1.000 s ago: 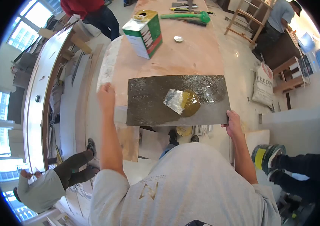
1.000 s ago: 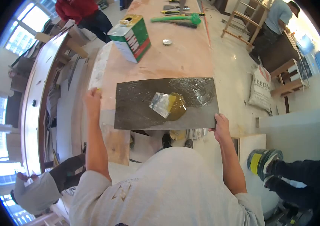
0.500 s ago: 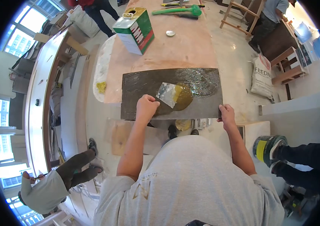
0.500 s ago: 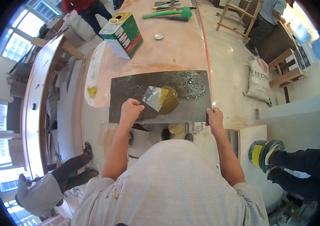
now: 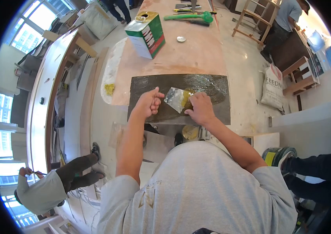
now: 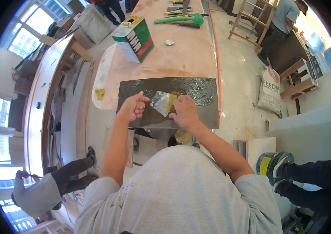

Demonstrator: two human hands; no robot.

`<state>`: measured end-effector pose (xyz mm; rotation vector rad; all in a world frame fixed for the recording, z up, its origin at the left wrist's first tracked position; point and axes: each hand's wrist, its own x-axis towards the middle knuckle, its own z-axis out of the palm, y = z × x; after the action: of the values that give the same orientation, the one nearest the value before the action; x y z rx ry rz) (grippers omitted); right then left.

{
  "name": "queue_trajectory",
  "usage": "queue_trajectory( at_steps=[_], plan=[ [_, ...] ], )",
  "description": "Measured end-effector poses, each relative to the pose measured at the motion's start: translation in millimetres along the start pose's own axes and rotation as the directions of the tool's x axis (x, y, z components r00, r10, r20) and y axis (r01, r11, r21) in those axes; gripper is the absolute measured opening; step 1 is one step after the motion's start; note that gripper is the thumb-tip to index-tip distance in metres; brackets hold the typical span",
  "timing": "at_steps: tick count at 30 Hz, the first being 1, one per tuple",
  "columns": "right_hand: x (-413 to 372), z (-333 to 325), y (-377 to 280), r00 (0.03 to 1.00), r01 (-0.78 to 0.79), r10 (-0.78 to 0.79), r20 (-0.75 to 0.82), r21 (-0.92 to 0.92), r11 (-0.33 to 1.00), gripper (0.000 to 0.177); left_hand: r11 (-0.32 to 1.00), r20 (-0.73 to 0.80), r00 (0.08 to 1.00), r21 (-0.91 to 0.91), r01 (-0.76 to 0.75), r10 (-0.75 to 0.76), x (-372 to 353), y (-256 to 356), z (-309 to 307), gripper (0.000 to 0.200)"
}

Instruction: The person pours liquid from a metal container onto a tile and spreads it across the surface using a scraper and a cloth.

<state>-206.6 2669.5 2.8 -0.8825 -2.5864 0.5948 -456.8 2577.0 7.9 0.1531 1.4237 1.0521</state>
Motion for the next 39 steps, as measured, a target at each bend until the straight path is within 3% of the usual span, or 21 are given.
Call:
queue_trajectory(
  at_steps=[3, 7, 25, 31, 37, 39],
  plan=[
    [-6.4, 11.6, -5.8, 0.999, 0.024, -0.024, -0.044, -0.007, 1.0, 0.04, 0.989, 0.039, 0.998, 0.144, 0.038, -0.044, 14.3, 22.3, 7.8, 0.049],
    [-24.6, 13.5, -4.4, 0.993, -0.107, 0.11, 0.052, -0.048, 0.993, 0.037, 0.957, -0.019, 0.997, 0.281, 0.073, -0.07, 27.6, 31.8, 21.3, 0.052],
    [-44.2, 37.2, 12.0, 0.975, -0.22, 0.22, 0.017, -0.008, 0.975, 0.034, 0.922, -0.021, 0.982, 0.342, 0.183, -0.187, 50.3, 38.6, 16.6, 0.053],
    [-44.8, 41.4, 19.5, 0.972, -0.235, 0.234, 0.016, 0.07, 0.969, 0.033, 0.939, 0.052, 0.971, 0.271, 0.21, -0.232, 52.6, 36.5, 11.1, 0.045],
    [-46.1, 43.9, 29.9, 0.974, -0.215, 0.223, -0.024, 0.191, 0.958, 0.031, 0.939, 0.122, 0.969, 0.298, 0.171, -0.215, 42.8, 42.7, 15.9, 0.033],
    [-43.9, 40.5, 29.0, 0.973, -0.208, 0.224, -0.055, 0.215, 0.954, 0.03, 0.929, 0.081, 0.978, 0.336, 0.155, -0.192, 44.6, 41.4, 16.5, 0.03]
  ],
)
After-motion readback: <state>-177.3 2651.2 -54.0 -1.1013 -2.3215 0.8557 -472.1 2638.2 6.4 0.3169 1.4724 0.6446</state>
